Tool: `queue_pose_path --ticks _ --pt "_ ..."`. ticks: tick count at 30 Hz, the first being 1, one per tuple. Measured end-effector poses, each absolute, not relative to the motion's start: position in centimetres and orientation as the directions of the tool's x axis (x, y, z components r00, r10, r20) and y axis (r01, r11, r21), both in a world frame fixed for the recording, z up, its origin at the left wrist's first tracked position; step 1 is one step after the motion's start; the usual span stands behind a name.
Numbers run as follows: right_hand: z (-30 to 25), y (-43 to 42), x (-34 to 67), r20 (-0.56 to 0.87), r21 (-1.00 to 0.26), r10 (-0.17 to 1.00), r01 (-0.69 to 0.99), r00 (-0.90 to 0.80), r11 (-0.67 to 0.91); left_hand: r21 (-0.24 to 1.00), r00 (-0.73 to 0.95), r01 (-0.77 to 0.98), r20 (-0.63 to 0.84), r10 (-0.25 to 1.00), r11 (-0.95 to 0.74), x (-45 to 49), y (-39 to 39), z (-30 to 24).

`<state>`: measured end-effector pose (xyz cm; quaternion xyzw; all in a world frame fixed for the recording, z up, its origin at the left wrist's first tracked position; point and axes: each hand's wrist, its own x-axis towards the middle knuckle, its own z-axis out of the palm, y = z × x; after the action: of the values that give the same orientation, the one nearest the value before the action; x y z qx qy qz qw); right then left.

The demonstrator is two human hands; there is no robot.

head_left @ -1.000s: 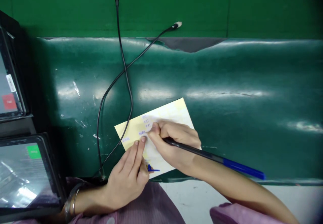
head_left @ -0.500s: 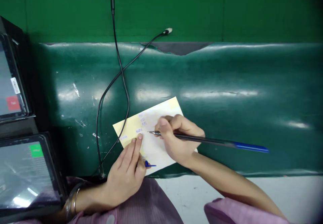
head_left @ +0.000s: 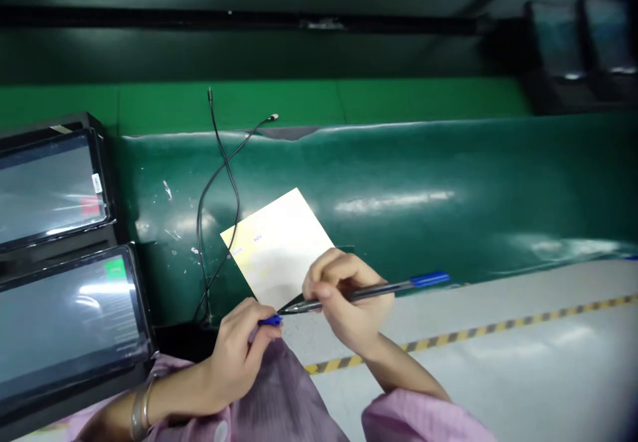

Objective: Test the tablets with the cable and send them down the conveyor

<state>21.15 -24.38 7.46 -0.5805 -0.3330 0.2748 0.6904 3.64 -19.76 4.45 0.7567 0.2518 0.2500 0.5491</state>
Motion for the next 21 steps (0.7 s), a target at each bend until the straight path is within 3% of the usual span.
queue_pose_path --ticks 3,14,18,21 --pt "9.3 -24.7 19.7 0.203 -0.977 0.765 0.076 0.612 0.199 0.974 0.759 0.08 0.08 0.646 -0.214 2.6 -20.5 5.8" --pt "12.3 -24.8 16.2 0.333 -0.943 0.82 0.176 0.466 0.282 0.956 0.734 0.071 0.144 0.663 -0.286 -0.7 -20.8 7.4" --pt "12.0 -24.4 14.6 0.311 -0.946 0.893 0.2 0.325 0.257 0.949 0.723 0.032 0.195 0.663 -0.314 -1.6 -20.9 7.6" --pt "10.6 -24.1 12.6 0.274 -0.96 0.882 0.161 0.383 0.229 0.95 0.71 0.069 0.169 0.684 -0.305 -2.3 -21.0 7.6"
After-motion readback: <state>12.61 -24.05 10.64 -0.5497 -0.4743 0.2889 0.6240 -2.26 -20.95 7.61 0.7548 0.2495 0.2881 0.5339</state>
